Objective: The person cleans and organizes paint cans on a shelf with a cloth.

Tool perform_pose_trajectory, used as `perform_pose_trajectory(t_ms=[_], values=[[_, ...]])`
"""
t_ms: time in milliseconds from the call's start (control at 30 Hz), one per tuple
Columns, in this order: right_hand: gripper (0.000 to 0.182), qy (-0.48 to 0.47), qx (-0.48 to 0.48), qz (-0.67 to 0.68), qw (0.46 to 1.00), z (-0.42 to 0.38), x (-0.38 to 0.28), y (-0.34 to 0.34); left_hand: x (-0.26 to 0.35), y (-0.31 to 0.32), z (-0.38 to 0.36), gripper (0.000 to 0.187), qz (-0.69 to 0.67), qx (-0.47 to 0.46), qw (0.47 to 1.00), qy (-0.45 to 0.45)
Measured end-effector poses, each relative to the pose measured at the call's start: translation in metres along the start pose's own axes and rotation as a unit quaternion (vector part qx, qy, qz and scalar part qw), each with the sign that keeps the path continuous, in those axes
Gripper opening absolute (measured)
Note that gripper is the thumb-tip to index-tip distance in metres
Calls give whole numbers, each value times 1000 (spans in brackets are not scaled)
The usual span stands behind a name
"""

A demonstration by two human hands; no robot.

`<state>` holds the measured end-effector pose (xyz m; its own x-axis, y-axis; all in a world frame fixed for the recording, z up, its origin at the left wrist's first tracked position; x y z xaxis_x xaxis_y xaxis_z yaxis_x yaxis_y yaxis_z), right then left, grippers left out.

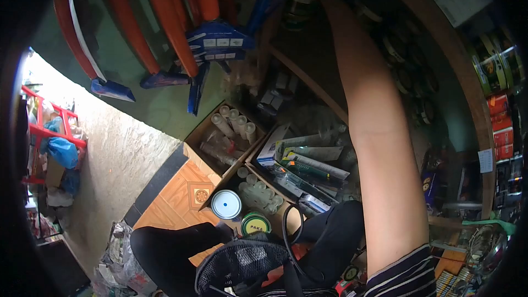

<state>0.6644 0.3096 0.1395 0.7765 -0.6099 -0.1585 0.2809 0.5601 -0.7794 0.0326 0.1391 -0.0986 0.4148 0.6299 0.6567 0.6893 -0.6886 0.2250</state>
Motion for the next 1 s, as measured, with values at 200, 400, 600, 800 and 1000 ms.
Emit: perform_pose_trajectory(t_ms=[200,400,600,800,1000], values=[[86,8,132,89,987,-12,3,-18,7,-1,-1,27,0,3,1000,28],[93,60,269,263,925,-123,-20,-110,15,0,-18,33,13,15,996,88],[85,334,76,573,745,-458,-103,-153,56,11,-70,38,223,119,917,308],[111,62,-199,467,859,-647,-253,-207,-24,-9,-76,44,32,77,963,255],[112,-50,-238,467,850,-633,-255,-250,-72,11,-115,41,-133,-54,945,296]])
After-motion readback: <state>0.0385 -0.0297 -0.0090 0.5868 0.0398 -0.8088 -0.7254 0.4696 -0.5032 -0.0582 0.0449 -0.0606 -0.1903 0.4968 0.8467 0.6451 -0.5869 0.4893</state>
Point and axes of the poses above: each hand's wrist, its own z-axis towards the middle knuckle, its own y-axis out of the palm, x = y × z, the point moved 6 cm from there along z, towards the middle knuckle, and after that the axes turned 11 degrees about -y, right-handed, at the moved point
